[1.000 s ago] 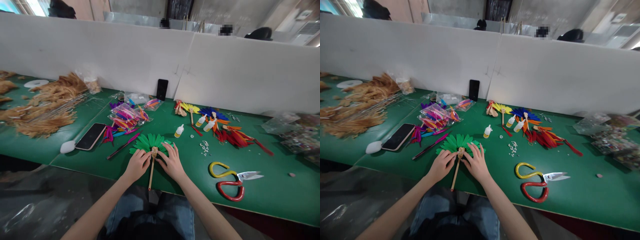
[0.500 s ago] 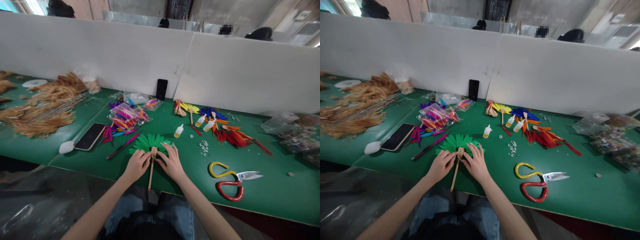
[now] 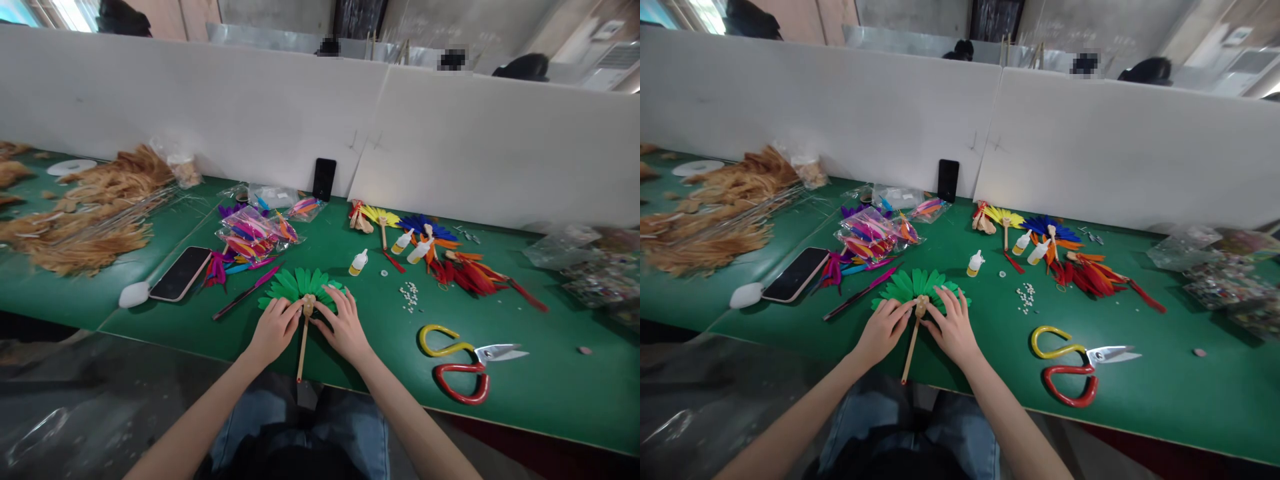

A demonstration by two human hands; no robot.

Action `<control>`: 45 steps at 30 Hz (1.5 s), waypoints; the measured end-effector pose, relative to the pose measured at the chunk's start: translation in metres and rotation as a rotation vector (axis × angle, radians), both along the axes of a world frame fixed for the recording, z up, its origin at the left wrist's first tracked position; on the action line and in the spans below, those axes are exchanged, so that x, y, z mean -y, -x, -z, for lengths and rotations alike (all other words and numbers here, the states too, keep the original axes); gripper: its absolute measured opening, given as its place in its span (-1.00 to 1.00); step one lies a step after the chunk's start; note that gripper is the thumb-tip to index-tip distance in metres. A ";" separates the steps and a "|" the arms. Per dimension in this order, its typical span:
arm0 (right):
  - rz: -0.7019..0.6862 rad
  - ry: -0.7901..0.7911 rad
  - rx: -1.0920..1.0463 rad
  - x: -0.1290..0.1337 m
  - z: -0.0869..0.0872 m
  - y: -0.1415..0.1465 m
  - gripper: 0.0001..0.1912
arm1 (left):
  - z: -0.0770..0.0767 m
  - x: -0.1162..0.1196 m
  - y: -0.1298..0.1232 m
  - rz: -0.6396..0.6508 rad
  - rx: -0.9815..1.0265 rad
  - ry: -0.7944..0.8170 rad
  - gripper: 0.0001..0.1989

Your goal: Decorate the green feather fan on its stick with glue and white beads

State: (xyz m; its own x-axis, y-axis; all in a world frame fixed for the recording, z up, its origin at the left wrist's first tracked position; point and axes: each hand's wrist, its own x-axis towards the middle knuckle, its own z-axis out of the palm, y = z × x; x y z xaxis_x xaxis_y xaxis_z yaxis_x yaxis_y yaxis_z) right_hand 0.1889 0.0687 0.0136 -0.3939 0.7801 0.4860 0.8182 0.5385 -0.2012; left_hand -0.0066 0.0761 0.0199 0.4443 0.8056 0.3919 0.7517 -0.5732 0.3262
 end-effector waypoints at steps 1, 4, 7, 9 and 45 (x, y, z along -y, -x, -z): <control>0.000 -0.002 0.002 0.000 0.000 0.000 -0.65 | 0.000 0.000 0.000 0.003 -0.005 0.004 -0.69; 0.001 -0.001 0.007 0.000 -0.001 0.000 -0.67 | 0.000 -0.001 0.000 0.011 -0.018 0.012 -0.69; 0.003 0.005 0.006 0.000 -0.001 0.001 -0.67 | 0.000 0.000 0.000 0.008 -0.013 0.022 -0.69; 0.004 0.009 0.004 0.000 -0.002 0.001 -0.66 | 0.001 0.000 0.000 0.006 -0.005 0.032 -0.70; -0.003 0.003 -0.002 0.000 0.000 0.000 -0.68 | 0.005 -0.002 0.001 -0.001 -0.018 0.036 -0.69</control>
